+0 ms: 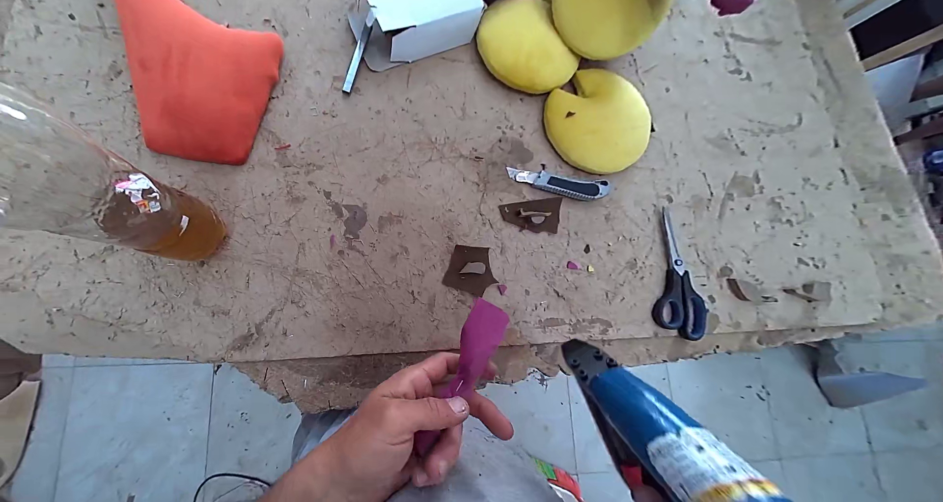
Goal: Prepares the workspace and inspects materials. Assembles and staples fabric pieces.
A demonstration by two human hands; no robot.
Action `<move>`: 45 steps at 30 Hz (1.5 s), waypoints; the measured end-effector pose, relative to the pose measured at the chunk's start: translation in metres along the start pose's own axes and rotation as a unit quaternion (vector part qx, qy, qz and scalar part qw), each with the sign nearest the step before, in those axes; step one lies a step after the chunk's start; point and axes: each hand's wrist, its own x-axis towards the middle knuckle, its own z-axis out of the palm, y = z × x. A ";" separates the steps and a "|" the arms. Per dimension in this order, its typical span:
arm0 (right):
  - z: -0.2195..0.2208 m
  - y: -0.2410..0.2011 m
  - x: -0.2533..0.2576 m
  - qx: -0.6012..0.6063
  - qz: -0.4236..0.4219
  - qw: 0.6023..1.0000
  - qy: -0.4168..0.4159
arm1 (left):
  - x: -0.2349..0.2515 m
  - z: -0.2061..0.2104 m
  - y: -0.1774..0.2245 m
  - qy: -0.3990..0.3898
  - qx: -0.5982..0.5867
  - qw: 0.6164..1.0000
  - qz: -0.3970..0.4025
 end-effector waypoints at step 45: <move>0.014 -0.014 0.011 -0.118 -0.169 0.975 -0.085 | 0.016 0.031 -0.010 0.146 0.317 0.937 -0.021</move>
